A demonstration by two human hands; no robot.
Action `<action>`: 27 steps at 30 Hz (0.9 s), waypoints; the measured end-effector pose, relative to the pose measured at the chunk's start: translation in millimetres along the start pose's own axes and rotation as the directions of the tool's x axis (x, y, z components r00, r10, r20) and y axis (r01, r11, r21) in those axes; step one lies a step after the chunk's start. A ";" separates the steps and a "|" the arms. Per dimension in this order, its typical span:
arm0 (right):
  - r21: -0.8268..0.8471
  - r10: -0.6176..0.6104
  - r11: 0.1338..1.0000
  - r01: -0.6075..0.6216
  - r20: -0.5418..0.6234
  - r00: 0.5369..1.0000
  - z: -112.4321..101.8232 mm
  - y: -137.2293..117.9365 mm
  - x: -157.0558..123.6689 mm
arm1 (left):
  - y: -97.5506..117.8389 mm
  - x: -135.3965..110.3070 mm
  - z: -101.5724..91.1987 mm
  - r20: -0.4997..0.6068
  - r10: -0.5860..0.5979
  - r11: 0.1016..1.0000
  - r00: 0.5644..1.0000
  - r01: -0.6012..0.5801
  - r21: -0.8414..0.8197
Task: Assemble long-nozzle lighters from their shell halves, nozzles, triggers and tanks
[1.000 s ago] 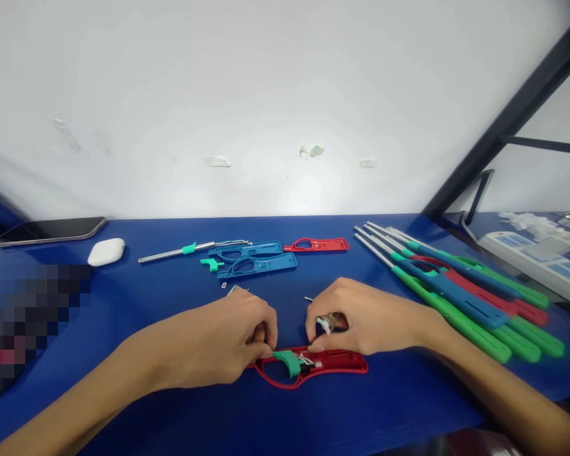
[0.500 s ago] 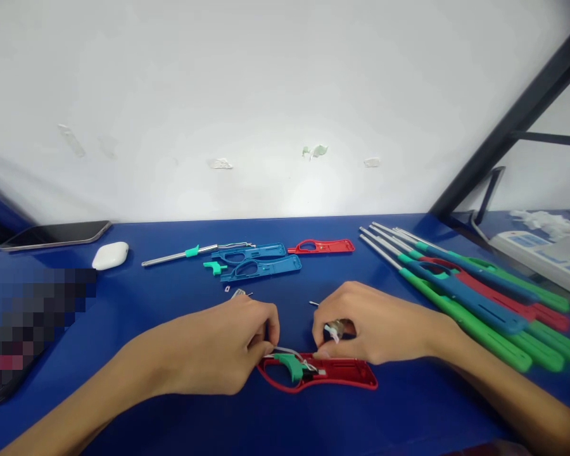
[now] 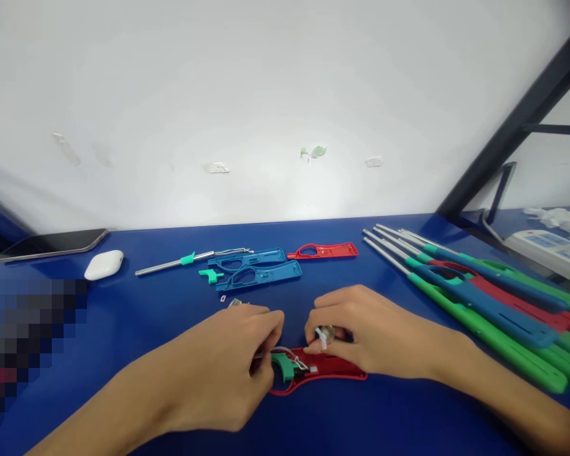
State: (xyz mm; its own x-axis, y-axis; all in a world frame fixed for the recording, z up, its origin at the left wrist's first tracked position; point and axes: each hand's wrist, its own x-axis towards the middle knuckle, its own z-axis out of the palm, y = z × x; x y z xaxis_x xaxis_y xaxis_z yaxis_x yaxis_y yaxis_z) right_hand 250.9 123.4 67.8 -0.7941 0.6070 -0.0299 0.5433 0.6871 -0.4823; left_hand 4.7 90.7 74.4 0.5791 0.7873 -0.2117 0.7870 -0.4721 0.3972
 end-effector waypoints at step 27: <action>0.098 -0.022 0.993 0.063 -0.368 0.929 17.4 15.4 -4.2 | -1.8 11.2 20.6 -0.274 0.022 0.977 0.962 -0.079 -0.200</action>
State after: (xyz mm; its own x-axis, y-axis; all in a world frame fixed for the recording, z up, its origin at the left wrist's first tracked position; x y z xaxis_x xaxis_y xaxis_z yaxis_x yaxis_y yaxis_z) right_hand 257.9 124.5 45.3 -0.6499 0.6959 0.3055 0.4632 0.6814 -0.5667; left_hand 14.1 92.2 52.9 0.5156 0.8554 0.0493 0.6806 -0.4439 0.5829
